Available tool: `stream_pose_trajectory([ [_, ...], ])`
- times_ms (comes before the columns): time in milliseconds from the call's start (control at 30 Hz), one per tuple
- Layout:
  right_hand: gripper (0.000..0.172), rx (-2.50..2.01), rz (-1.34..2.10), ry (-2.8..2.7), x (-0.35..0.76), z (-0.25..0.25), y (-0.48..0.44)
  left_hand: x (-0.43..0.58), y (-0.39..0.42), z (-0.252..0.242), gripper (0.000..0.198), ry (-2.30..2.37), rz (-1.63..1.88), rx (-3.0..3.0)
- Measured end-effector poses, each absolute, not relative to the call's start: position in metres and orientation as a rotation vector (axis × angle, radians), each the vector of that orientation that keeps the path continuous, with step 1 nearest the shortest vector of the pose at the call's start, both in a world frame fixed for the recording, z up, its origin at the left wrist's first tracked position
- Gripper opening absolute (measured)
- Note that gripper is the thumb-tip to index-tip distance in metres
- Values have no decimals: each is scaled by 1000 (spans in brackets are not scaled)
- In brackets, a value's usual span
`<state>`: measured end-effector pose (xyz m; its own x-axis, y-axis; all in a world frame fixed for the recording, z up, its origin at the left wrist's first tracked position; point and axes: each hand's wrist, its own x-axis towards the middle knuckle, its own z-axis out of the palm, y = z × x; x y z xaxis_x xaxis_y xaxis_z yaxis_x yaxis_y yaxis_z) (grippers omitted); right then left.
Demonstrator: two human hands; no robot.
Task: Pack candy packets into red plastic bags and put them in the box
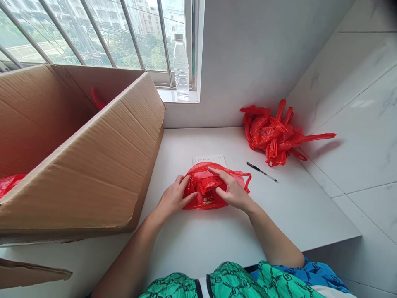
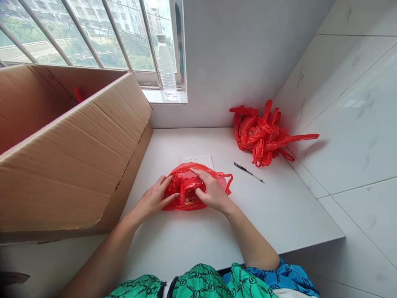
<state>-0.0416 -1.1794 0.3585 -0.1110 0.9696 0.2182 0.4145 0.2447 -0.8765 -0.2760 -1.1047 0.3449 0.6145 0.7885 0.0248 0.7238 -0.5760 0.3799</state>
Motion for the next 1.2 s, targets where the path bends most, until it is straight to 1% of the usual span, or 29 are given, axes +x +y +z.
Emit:
stream_pose_trajectory([
  [67,62,-1334,755,-1789,-40,360,-1181,-276,-1106,346,53,1224,315,2509],
  [100,60,-1329,762,-1811,-39,361,-1181,-276,-1106,346,52,1224,334,2511],
  [167,46,-1324,774,-1813,-38,363,-1183,-275,-1107,347,51,1226,362,2514],
  [233,28,-1361,714,-1850,-36,364,-1185,-274,-1108,348,49,1217,374,2511],
  [267,22,-1396,679,-1895,-36,363,-1186,-274,-1109,349,49,1208,372,2505],
  [300,20,-1440,648,-1948,-37,363,-1186,-274,-1109,350,49,1194,367,2496],
  [400,33,-1581,549,-2066,-40,357,-1187,-276,-1110,353,52,1137,352,2468],
  [433,35,-1623,496,-2073,-41,354,-1186,-278,-1110,354,54,1119,351,2459],
  [500,33,-1716,348,-2041,-43,347,-1182,-283,-1109,358,58,1101,342,2444],
  [600,21,-1886,115,-1899,-43,340,-1176,-290,-1106,362,62,1101,321,2414],
  [667,17,-1959,38,-1792,-42,338,-1173,-292,-1105,363,62,1079,337,2382],
  [767,16,-1880,94,-1750,-46,341,-1173,-291,-1106,362,64,1058,335,2284],
  [900,12,-1551,246,-1962,-60,341,-1175,-285,-1108,355,68,1043,386,2096],
  [967,18,-1505,274,-1995,-68,338,-1174,-281,-1110,352,70,987,463,2019],
  [1067,32,-1554,365,-1876,-75,333,-1171,-275,-1115,350,69,912,537,1970],
  [1100,32,-1561,405,-1821,-75,333,-1170,-274,-1116,350,69,896,552,1969],
  [1200,25,-1507,597,-1677,-71,334,-1170,-272,-1117,349,69,870,588,1963],
])
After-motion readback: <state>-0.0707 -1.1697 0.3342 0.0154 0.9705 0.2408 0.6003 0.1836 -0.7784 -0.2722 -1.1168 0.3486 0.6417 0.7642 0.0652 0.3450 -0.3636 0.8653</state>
